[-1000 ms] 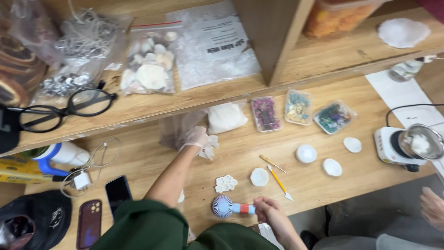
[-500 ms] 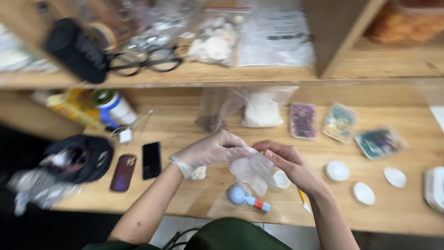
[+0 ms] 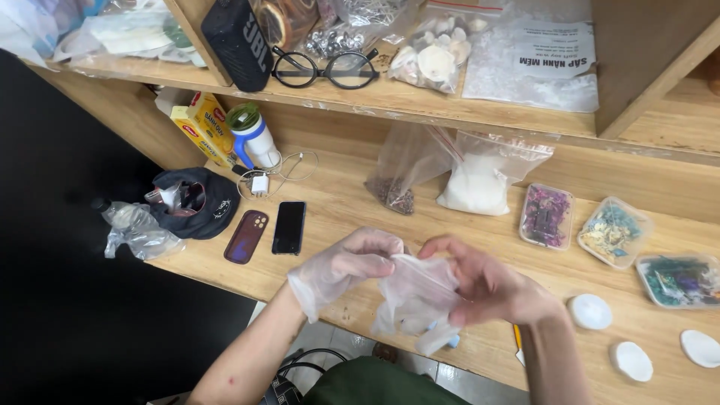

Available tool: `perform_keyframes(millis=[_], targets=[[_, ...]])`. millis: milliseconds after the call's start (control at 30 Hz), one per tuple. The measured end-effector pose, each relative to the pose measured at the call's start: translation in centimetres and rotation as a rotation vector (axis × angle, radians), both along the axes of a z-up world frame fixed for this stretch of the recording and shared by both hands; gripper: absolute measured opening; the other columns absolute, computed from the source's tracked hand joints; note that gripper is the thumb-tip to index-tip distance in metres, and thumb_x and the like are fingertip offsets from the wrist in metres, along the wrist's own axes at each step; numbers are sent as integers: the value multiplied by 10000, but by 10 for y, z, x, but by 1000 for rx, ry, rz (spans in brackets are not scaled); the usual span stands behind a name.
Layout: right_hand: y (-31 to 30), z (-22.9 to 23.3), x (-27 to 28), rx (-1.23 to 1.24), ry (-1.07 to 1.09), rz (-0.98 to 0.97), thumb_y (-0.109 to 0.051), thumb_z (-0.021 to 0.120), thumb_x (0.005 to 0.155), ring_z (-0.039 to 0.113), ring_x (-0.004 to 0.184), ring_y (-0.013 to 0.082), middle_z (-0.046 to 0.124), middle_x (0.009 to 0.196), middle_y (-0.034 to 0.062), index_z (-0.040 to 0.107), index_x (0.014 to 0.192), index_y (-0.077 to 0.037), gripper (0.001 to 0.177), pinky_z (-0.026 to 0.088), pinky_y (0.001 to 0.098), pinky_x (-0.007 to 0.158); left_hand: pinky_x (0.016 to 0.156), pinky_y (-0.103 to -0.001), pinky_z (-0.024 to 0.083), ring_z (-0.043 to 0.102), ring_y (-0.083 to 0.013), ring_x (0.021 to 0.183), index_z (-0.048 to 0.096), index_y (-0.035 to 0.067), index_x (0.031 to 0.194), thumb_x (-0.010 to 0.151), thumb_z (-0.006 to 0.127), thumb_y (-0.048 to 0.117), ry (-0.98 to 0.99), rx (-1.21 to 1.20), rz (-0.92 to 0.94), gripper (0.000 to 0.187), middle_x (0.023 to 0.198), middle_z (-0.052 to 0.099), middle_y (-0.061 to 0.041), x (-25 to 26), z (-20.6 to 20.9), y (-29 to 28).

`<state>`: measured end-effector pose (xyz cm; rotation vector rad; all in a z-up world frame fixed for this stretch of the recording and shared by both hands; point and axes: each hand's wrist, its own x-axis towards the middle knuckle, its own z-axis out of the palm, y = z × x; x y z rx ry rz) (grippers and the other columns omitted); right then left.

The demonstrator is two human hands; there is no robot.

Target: Prepare a silicone mold and refine a wax piece using a heat gun and sculpting tool.

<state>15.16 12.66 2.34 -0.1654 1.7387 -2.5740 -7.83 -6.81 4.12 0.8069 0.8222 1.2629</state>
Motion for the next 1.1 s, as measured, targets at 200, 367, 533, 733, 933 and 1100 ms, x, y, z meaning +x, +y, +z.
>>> perform_keyframes(millis=[200,367,533,733,933,1100], targets=[[-31,40,-4,248,-138,-676,159,665,784,665,760,85,674,858,1,549,1168,-36,447,552,248,622,909,-293,504,644,-115,1073,588,172,1199,612,843,-24,-198,-50,-67,669,1121,702,49,24,22,18],[-35,15,-14,409,47,-1252,114,621,838,599,737,33,582,851,-29,521,1083,-51,311,538,193,666,821,-227,470,564,-40,933,558,116,1142,753,789,6,240,61,81,465,1007,608,73,64,23,35],[-47,-10,3,560,-127,-1212,41,699,937,487,648,81,598,820,54,616,1030,-27,141,376,216,528,589,-238,374,451,-57,710,541,28,859,945,757,35,566,166,444,232,790,508,-1,61,-27,58],[-49,23,3,836,97,-1045,-29,800,800,601,985,121,629,1018,37,625,881,-57,195,487,292,876,570,-228,410,525,-65,666,650,57,977,865,695,103,201,97,244,129,821,592,7,58,18,60],[-29,14,23,262,127,-910,-38,735,862,571,1166,206,622,1216,97,607,860,-44,129,405,361,1032,696,-292,506,653,-146,866,677,63,1145,772,690,179,-323,-116,270,390,974,688,-28,48,17,54],[-24,23,24,-192,88,-764,-157,669,905,622,1196,262,732,1216,201,594,898,-59,124,379,440,1106,903,-365,560,694,-195,999,680,64,1138,818,700,134,-301,-191,222,329,1061,713,-55,42,9,52]])
